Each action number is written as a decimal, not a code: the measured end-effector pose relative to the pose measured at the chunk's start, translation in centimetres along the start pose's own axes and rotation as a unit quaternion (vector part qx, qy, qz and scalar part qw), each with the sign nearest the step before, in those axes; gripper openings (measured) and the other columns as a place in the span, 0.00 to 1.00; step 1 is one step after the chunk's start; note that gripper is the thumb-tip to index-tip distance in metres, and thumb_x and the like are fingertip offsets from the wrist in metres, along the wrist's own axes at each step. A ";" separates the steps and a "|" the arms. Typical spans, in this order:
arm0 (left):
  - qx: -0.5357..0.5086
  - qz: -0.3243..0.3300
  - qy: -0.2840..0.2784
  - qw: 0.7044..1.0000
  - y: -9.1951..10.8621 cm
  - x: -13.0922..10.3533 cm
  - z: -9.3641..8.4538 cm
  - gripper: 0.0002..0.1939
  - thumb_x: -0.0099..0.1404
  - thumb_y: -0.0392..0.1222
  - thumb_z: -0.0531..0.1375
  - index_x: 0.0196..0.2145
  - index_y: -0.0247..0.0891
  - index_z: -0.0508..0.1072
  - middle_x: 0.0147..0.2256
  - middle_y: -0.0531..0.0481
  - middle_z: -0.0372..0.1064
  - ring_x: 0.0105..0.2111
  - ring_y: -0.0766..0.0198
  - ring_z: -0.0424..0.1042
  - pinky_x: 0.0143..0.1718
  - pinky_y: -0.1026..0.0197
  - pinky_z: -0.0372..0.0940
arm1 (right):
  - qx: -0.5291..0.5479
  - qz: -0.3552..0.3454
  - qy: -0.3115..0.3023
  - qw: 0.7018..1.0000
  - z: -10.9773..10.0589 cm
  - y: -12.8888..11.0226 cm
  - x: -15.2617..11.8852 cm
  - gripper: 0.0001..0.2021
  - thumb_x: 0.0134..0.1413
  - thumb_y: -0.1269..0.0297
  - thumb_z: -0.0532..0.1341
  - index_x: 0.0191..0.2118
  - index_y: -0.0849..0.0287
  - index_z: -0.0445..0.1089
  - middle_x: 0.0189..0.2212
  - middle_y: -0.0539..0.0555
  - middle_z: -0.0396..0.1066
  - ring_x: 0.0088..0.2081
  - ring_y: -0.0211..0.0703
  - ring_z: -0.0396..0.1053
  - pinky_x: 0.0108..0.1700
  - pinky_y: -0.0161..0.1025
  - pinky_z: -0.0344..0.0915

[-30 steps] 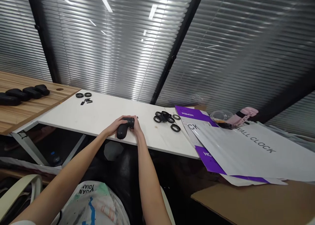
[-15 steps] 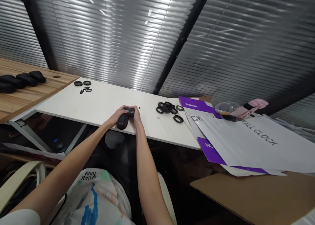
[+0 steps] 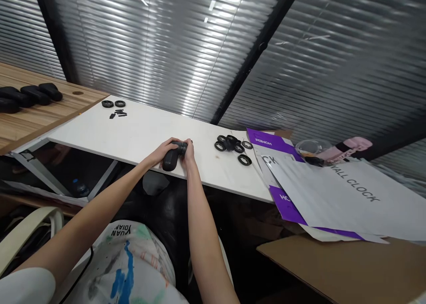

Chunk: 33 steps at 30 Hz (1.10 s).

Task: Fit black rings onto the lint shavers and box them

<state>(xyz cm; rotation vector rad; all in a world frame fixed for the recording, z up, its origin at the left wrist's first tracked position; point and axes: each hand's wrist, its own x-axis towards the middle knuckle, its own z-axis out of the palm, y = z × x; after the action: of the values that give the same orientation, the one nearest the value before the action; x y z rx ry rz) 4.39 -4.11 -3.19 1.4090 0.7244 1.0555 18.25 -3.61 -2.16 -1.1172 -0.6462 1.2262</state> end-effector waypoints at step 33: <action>-0.191 -0.091 0.077 0.974 0.3 0.2 -1.0 0.23 0.65 0.48 0.66 0.55 0.39 0.76 0.47 0.44 0.76 0.42 0.55 0.76 0.42 0.58 0.71 | -0.092 -0.047 -0.060 0.993 2.3 -0.5 0.9 0.15 0.60 0.64 0.61 0.22 0.54 0.62 0.21 0.45 0.62 0.24 0.38 0.58 0.29 0.38 0.58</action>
<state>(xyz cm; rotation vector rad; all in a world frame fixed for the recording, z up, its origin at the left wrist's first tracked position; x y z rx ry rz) 3.54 -3.57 -2.95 0.9224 0.7037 1.0989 16.63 -2.02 -1.01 -1.1581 -0.9073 1.1772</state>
